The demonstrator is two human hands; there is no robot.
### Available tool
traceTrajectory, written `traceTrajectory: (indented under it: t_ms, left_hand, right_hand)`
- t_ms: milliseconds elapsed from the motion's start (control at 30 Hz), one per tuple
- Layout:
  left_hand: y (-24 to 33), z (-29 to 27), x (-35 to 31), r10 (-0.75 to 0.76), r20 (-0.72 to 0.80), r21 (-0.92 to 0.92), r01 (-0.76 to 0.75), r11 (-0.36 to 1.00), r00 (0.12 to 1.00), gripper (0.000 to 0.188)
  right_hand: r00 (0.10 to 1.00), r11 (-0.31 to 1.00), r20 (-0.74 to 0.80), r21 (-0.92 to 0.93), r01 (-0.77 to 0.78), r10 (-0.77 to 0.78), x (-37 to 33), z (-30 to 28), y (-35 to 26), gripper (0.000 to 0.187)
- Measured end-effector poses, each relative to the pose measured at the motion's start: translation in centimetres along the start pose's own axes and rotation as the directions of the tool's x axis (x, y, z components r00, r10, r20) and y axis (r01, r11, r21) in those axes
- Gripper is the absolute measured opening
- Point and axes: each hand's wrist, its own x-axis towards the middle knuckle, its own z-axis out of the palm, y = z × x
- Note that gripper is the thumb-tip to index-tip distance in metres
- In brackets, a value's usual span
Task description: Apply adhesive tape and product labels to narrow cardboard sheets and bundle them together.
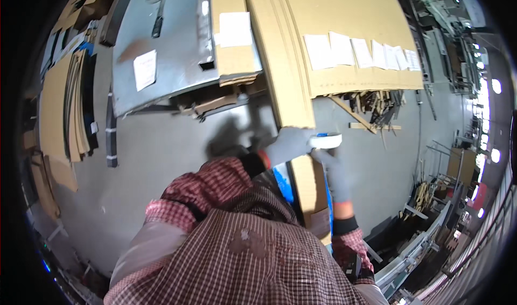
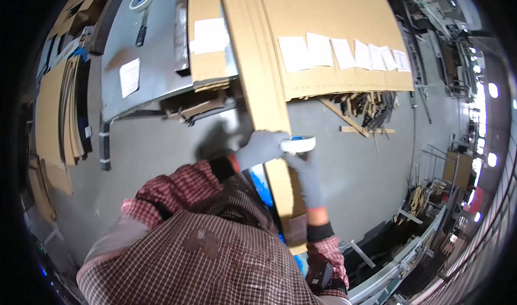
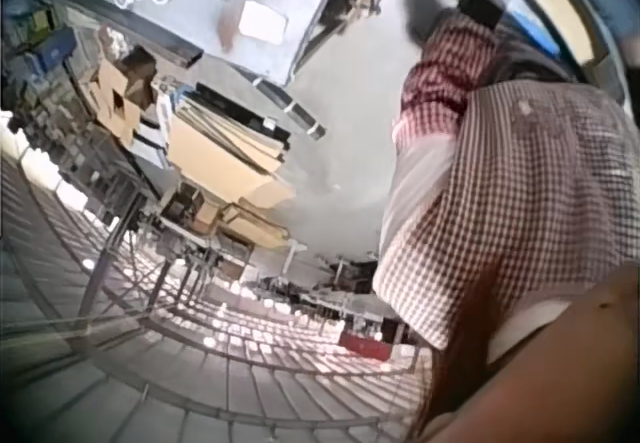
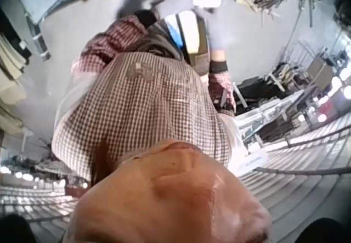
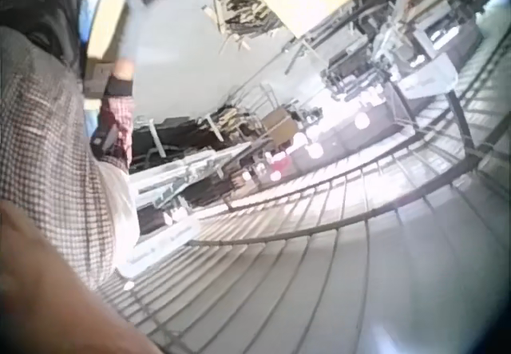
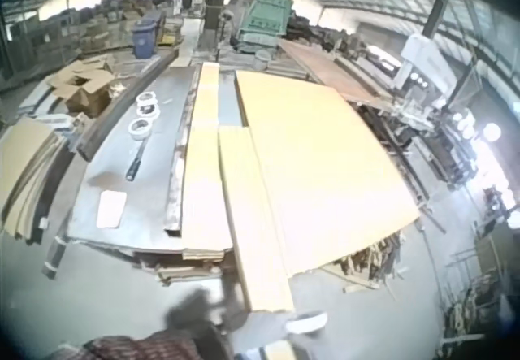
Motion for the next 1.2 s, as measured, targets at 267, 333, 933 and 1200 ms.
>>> traceTrajectory:
  t_ms: [267, 333, 933, 1200]
  left_hand:
    - [-1.4, 1.4, -1.7, 0.054, 0.024, 0.251, -0.058, 0.966, 0.998, 0.054]
    - [-0.3, 1.4, -1.7, -0.004, 0.022, 0.223, -0.001, 0.975, 1.000, 0.060]
    - [-1.4, 7.3, -9.6, -0.073, -0.211, 0.017, 0.078, 0.997, 0.975, 0.073]
    - [1.9, -5.8, -6.4, -0.361, 0.027, -0.496, 0.326, 0.805, 0.932, 0.075]
  right_hand:
    - [0.803, 0.671, 0.595, -0.606, 0.426, 0.028, 5.8, -2.6, -5.6, 0.018]
    - [0.701, 0.372, 0.707, -0.678, 0.634, 0.094, 10.0, -6.2, -2.7, 0.016]
    - [0.747, 0.290, 0.462, -0.886, 0.363, 0.479, 8.4, -6.8, 1.8, 0.018]
    - [0.646, 0.507, 0.763, -0.556, 0.659, -0.003, 4.6, -1.8, -8.5, 0.029]
